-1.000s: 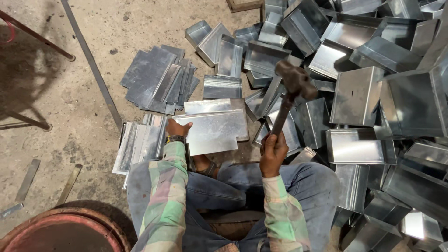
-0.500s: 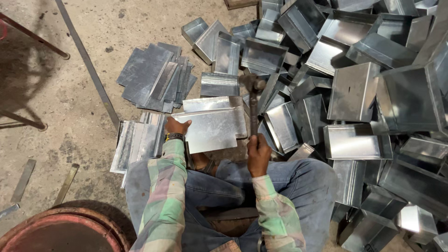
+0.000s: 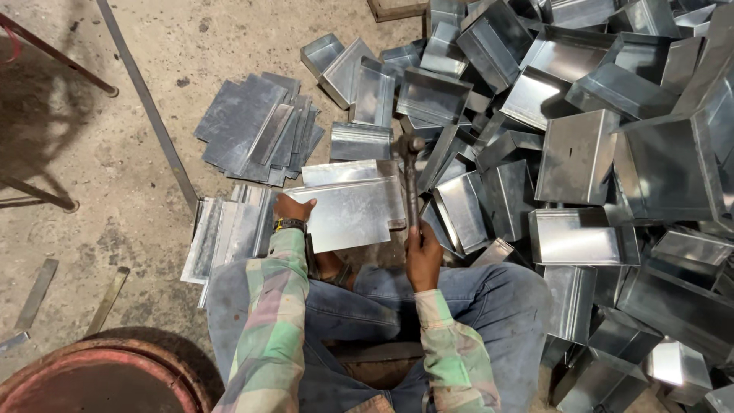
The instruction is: The person sits on the floor and uses a hammer to strike and fold metal sheets, joining them to form small rectangular boxes.
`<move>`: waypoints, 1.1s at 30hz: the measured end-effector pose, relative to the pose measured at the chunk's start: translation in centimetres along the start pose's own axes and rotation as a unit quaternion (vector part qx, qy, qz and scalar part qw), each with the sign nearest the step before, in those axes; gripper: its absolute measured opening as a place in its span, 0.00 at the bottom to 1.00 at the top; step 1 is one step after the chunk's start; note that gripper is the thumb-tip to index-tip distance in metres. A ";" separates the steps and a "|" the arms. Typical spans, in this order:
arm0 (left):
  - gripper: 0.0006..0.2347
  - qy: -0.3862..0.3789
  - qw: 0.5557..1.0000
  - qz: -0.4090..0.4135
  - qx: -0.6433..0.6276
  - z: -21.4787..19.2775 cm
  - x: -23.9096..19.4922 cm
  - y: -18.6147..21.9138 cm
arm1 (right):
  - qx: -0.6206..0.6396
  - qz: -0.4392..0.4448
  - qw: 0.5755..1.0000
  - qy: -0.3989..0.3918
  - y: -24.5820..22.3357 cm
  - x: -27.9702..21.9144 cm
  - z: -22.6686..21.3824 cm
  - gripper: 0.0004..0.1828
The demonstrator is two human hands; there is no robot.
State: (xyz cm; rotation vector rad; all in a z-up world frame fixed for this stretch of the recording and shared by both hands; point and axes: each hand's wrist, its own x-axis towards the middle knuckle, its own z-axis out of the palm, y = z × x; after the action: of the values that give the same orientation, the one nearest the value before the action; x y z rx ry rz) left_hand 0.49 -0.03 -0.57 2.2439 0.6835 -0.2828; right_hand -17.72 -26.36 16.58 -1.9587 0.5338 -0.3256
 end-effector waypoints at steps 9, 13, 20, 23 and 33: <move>0.43 0.001 1.000 -0.002 0.006 0.0 0.7 0.1 | -0.129 -0.190 0.973 0.031 7.3 2.7 2.2 0.19; 0.48 0.006 1.000 0.002 0.028 0.3 0.1 -0.4 | 0.061 -0.029 0.997 0.020 -0.1 0.7 -1.3 0.19; 0.43 -0.004 0.999 -0.016 0.029 -2.4 -2.0 2.0 | 0.230 -0.123 0.964 0.050 -6.6 0.0 -2.9 0.20; 0.39 -0.012 0.999 -0.029 0.035 -2.9 -2.8 2.6 | 0.048 -0.115 0.989 0.080 0.3 0.1 0.2 0.24; 0.40 -0.023 0.998 -0.049 0.022 -4.0 -3.8 3.6 | 0.000 -0.067 0.997 0.032 0.3 -0.9 -0.4 0.17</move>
State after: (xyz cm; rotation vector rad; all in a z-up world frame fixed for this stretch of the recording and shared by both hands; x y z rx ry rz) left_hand -0.71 -0.63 5.84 2.2409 0.7702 -0.4006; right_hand -18.70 -26.33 16.48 -1.9927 0.4450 -0.4736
